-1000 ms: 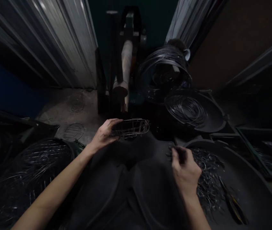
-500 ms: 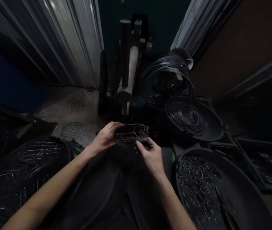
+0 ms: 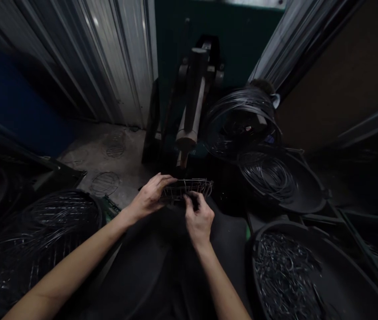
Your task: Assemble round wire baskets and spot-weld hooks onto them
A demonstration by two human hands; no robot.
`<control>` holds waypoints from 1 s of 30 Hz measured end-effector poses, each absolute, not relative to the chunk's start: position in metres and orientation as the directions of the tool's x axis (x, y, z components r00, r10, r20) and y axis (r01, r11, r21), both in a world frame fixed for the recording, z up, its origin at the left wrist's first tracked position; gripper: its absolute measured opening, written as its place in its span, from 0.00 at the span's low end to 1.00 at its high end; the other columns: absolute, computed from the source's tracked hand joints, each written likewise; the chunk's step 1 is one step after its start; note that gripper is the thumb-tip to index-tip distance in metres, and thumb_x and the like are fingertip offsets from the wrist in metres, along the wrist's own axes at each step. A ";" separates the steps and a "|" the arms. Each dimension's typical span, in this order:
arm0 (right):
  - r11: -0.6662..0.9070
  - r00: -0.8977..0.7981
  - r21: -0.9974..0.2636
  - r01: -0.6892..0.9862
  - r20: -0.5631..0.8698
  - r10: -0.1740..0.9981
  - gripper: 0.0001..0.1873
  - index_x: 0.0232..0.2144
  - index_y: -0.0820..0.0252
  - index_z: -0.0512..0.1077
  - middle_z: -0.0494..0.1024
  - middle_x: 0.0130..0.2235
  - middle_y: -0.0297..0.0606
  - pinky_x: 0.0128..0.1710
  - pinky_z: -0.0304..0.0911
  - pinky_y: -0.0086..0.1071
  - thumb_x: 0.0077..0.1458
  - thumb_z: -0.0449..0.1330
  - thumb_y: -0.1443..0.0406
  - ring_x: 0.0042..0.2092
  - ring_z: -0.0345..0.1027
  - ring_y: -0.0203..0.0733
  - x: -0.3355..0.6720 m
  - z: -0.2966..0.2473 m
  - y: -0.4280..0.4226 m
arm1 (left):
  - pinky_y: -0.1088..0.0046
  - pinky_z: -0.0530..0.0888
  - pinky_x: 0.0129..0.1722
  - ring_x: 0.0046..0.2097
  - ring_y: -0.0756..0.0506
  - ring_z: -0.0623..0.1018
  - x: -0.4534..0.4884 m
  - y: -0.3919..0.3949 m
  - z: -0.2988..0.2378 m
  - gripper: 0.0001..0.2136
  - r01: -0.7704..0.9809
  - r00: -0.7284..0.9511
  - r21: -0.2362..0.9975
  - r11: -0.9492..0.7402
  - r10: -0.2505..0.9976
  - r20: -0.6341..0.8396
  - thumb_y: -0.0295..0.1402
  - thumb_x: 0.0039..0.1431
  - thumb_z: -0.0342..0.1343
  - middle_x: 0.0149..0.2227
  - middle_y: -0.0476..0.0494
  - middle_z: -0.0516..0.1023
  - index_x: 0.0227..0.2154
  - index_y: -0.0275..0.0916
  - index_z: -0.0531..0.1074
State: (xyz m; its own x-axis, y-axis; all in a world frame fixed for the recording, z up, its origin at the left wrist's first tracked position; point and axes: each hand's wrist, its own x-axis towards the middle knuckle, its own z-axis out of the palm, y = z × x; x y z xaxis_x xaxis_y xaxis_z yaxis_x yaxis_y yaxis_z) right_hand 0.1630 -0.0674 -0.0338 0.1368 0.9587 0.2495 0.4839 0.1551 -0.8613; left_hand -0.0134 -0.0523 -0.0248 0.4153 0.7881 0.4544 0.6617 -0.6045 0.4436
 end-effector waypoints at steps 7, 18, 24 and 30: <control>0.280 0.152 -0.802 0.527 0.414 0.898 0.10 0.33 0.59 0.71 0.78 0.33 0.37 0.37 0.65 0.30 0.57 0.56 0.59 0.34 0.72 0.39 0.153 -0.048 -0.062 | 0.54 0.62 0.59 0.54 0.42 0.70 -0.014 -0.050 -0.026 0.28 0.679 0.372 0.430 -0.595 0.784 0.497 0.23 0.51 0.55 0.50 0.39 0.68 0.56 0.40 0.55; 0.293 0.180 -0.814 0.501 0.429 0.885 0.10 0.34 0.59 0.70 0.76 0.33 0.38 0.39 0.64 0.33 0.57 0.55 0.58 0.36 0.71 0.40 0.146 -0.057 -0.045 | 0.52 0.62 0.59 0.54 0.42 0.70 -0.017 -0.035 -0.031 0.28 0.678 0.349 0.437 -0.591 0.782 0.517 0.26 0.52 0.56 0.51 0.39 0.68 0.56 0.41 0.55; 0.313 0.168 -0.815 0.488 0.439 0.883 0.11 0.34 0.59 0.70 0.76 0.34 0.39 0.41 0.64 0.34 0.57 0.55 0.58 0.37 0.70 0.41 0.145 -0.062 -0.037 | 0.52 0.63 0.59 0.53 0.41 0.71 -0.018 -0.026 -0.031 0.26 0.685 0.347 0.411 -0.601 0.765 0.542 0.26 0.53 0.56 0.50 0.38 0.69 0.55 0.40 0.56; 0.324 0.176 -0.797 0.510 0.465 0.868 0.10 0.34 0.60 0.70 0.76 0.33 0.38 0.39 0.63 0.33 0.57 0.55 0.59 0.36 0.70 0.41 0.145 -0.063 -0.037 | 0.52 0.63 0.58 0.53 0.42 0.71 -0.018 -0.024 -0.034 0.25 0.689 0.353 0.407 -0.599 0.769 0.533 0.27 0.54 0.56 0.50 0.38 0.69 0.54 0.40 0.56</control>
State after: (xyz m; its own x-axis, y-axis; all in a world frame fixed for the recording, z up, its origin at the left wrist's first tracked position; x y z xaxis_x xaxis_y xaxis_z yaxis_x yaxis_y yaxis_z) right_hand 0.1451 -0.0374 -0.0632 0.1757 0.8676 0.4652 0.5104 0.3238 -0.7966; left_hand -0.0178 -0.0244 -0.0337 0.3532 0.7687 0.5333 0.6892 -0.5993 0.4073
